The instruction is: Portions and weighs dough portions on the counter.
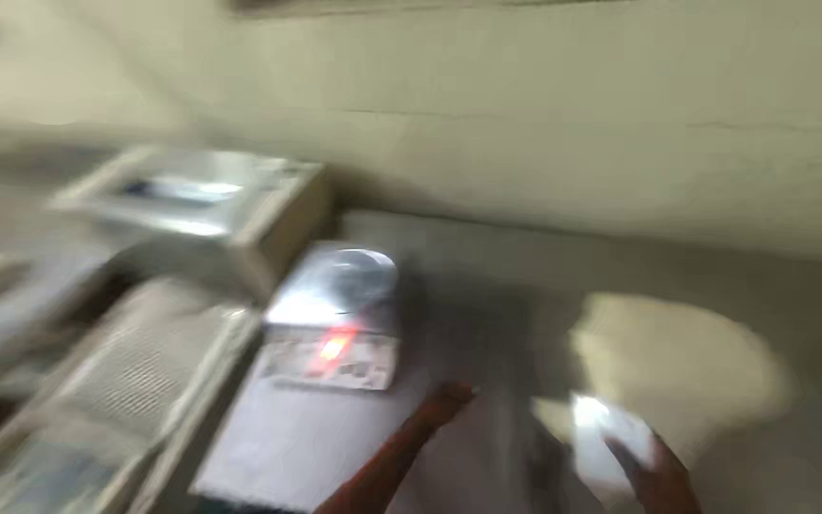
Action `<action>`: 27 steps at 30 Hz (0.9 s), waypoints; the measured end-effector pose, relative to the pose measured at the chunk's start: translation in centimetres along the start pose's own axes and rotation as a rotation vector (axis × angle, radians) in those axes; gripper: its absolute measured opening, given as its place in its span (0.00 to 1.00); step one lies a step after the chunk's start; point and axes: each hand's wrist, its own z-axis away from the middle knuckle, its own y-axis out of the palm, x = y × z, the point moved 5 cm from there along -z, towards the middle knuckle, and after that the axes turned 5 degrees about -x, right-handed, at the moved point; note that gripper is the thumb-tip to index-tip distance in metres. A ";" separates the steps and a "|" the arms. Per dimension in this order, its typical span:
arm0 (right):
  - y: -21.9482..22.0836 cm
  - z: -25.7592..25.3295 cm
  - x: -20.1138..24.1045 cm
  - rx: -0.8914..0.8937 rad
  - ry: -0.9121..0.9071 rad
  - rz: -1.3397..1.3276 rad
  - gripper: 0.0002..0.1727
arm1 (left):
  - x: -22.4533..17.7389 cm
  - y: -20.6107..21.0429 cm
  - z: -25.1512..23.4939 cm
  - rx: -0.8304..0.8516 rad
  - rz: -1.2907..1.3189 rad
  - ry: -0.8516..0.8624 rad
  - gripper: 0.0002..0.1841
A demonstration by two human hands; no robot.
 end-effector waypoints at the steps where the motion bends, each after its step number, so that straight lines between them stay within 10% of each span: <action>1: -3.8 -1.2 0.4 -0.066 0.000 0.090 0.37 | -0.3 6.5 -2.0 0.097 -0.166 -0.024 0.34; 5: -15.6 -5.6 4.6 -0.071 -0.281 0.374 0.16 | -7.8 26.5 -6.5 0.253 -0.788 0.170 0.44; 8: -17.0 -7.0 4.3 -0.080 -0.480 0.503 0.14 | -7.6 32.6 -6.8 0.326 -1.021 0.397 0.35; 12: -1.8 -5.3 -7.8 0.186 -0.104 0.347 0.21 | -1.6 24.9 -5.1 0.449 -0.676 0.262 0.38; 15: 6.8 -2.5 -7.0 0.494 -0.063 0.161 0.26 | 2.0 15.5 -1.4 0.308 -0.383 0.027 0.38; 21: -0.2 -2.1 0.9 0.076 -0.039 0.145 0.24 | 2.6 9.5 1.3 -0.195 -0.791 0.097 0.42; 23: -0.6 -0.4 0.2 0.091 0.147 0.198 0.31 | 3.9 9.8 1.5 -0.280 -0.600 0.084 0.39; 27: 12.3 6.5 -1.2 0.130 0.254 -0.032 0.43 | 5.7 10.9 1.6 -0.220 0.215 -0.150 0.24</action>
